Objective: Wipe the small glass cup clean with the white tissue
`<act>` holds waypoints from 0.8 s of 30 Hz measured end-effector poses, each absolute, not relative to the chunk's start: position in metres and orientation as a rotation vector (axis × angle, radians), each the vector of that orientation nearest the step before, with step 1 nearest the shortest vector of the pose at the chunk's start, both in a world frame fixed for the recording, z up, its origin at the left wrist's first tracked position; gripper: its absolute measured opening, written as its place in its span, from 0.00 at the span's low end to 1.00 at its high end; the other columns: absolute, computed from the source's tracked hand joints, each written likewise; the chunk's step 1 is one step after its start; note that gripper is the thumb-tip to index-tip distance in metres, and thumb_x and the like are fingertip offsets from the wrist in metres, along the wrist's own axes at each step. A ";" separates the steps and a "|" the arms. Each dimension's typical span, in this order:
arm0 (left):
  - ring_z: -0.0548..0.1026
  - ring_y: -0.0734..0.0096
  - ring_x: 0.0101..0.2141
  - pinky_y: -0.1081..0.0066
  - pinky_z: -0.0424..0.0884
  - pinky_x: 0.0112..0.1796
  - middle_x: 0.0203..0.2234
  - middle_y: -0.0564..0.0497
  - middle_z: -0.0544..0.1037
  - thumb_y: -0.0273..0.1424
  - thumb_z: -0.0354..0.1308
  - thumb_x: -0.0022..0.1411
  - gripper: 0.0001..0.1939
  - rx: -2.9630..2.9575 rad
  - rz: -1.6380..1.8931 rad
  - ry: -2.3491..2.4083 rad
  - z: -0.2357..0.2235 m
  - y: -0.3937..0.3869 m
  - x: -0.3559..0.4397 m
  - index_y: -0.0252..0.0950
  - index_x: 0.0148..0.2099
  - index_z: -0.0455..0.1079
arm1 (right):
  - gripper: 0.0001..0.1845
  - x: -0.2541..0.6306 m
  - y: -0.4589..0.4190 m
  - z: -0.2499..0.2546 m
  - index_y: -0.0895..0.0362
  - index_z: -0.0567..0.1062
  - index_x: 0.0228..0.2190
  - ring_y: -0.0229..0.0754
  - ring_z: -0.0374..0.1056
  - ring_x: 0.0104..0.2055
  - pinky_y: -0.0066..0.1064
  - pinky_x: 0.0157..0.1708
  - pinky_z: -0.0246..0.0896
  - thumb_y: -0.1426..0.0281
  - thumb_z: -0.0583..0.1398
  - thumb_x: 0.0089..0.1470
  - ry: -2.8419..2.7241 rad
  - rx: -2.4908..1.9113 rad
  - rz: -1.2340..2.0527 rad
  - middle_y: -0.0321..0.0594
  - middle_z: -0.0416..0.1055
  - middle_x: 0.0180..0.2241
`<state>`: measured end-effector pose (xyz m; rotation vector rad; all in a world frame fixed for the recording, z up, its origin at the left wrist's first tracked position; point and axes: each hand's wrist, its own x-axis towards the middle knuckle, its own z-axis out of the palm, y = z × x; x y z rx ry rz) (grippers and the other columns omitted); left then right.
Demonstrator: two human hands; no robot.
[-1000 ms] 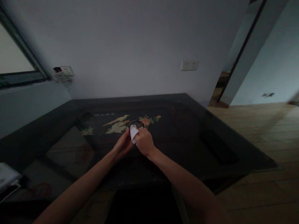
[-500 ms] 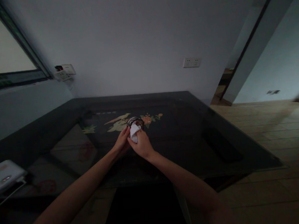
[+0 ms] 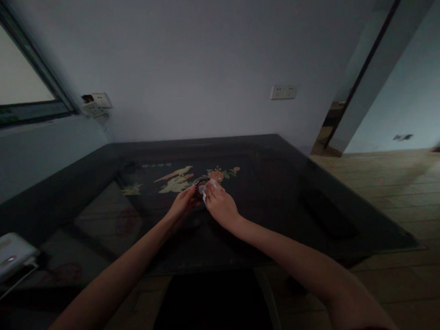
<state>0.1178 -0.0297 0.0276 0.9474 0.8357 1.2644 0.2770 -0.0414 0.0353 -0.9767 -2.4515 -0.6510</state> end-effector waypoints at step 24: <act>0.73 0.74 0.26 0.77 0.69 0.26 0.27 0.50 0.77 0.43 0.61 0.54 0.19 0.889 1.324 0.862 0.033 -0.030 0.109 0.31 0.39 0.73 | 0.15 0.248 -0.067 0.056 0.66 0.71 0.42 0.48 0.68 0.48 0.41 0.55 0.56 0.69 0.58 0.55 -2.309 -1.073 -0.067 0.54 0.74 0.41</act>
